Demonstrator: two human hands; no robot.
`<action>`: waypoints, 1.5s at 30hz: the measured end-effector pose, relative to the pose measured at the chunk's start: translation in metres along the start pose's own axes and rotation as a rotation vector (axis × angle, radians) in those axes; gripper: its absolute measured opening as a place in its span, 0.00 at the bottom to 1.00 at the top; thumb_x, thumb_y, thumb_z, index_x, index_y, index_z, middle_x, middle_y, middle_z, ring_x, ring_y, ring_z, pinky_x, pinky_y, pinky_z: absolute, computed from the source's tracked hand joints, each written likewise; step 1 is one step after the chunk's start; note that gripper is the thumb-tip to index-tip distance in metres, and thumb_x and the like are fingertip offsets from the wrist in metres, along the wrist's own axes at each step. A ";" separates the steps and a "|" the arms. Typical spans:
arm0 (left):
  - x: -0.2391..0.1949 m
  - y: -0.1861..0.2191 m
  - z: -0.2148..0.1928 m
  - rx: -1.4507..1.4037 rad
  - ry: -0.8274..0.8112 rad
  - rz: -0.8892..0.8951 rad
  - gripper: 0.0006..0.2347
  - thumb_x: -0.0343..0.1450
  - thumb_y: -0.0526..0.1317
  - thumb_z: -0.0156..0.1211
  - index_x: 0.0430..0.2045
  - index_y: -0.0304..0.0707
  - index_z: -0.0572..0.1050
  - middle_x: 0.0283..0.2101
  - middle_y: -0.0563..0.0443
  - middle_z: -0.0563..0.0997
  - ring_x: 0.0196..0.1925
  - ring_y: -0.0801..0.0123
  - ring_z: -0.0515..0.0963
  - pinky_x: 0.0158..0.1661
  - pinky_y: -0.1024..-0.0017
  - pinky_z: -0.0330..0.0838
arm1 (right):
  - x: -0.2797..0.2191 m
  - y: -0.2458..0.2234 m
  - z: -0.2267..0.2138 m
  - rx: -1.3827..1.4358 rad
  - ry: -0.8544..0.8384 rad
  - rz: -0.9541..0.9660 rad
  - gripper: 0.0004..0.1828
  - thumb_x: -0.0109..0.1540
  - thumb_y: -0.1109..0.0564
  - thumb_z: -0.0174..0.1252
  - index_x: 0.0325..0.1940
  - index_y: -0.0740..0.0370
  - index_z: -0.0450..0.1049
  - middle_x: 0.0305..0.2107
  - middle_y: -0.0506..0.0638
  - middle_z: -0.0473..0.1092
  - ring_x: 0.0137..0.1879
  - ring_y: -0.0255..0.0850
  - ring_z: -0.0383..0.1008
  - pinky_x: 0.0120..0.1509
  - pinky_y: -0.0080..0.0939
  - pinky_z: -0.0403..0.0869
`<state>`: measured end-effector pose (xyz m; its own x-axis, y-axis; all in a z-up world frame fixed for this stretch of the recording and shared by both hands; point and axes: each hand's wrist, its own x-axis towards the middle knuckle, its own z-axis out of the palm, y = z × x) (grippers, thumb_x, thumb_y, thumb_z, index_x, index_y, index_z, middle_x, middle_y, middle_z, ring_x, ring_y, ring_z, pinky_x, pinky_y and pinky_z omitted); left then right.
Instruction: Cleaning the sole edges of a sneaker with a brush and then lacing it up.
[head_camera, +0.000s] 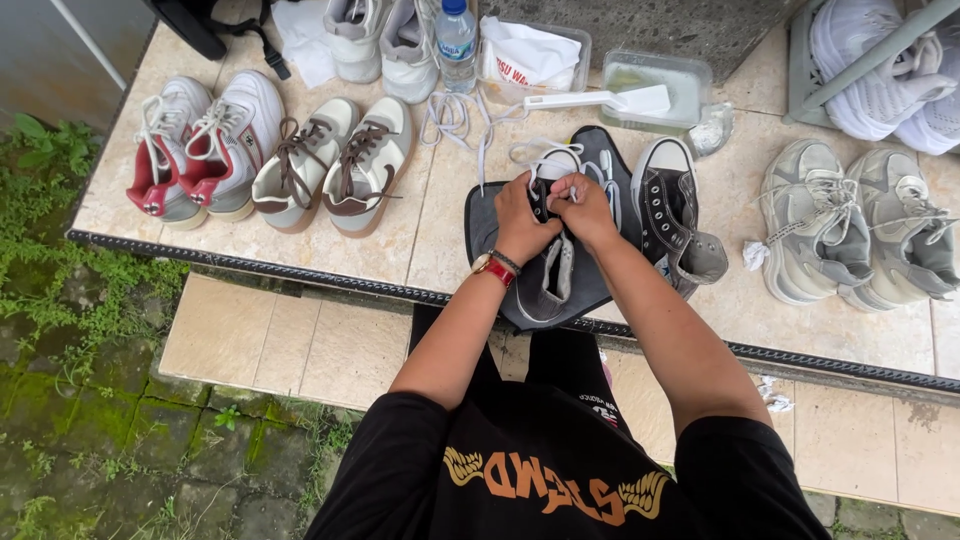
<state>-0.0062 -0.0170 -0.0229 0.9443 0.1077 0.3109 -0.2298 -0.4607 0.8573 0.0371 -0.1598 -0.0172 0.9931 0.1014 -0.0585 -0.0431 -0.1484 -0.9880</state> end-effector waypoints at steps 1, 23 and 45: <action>0.000 -0.009 0.008 0.001 0.002 -0.004 0.37 0.52 0.36 0.67 0.59 0.32 0.61 0.50 0.38 0.69 0.56 0.46 0.68 0.65 0.58 0.50 | -0.002 -0.003 0.001 -0.001 -0.004 0.002 0.10 0.56 0.67 0.61 0.42 0.64 0.74 0.30 0.49 0.71 0.28 0.29 0.69 0.29 0.26 0.68; 0.007 0.018 -0.008 -0.146 0.070 0.002 0.28 0.64 0.32 0.58 0.62 0.47 0.66 0.63 0.48 0.64 0.68 0.47 0.58 0.70 0.46 0.44 | -0.045 -0.106 -0.022 0.472 -0.182 -0.020 0.11 0.56 0.73 0.53 0.42 0.70 0.71 0.27 0.57 0.69 0.22 0.30 0.65 0.27 0.29 0.70; -0.014 0.054 -0.030 -0.375 -0.053 0.043 0.14 0.81 0.41 0.39 0.27 0.41 0.71 0.29 0.44 0.75 0.37 0.49 0.77 0.44 0.60 0.71 | 0.076 0.016 -0.072 -0.591 -0.062 -0.019 0.36 0.48 0.67 0.63 0.63 0.64 0.73 0.50 0.62 0.74 0.57 0.52 0.75 0.61 0.49 0.73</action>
<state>-0.0390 -0.0170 0.0313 0.9406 0.0453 0.3364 -0.3301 -0.1083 0.9377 0.1194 -0.2252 -0.0272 0.9841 0.1647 -0.0672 0.0608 -0.6667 -0.7429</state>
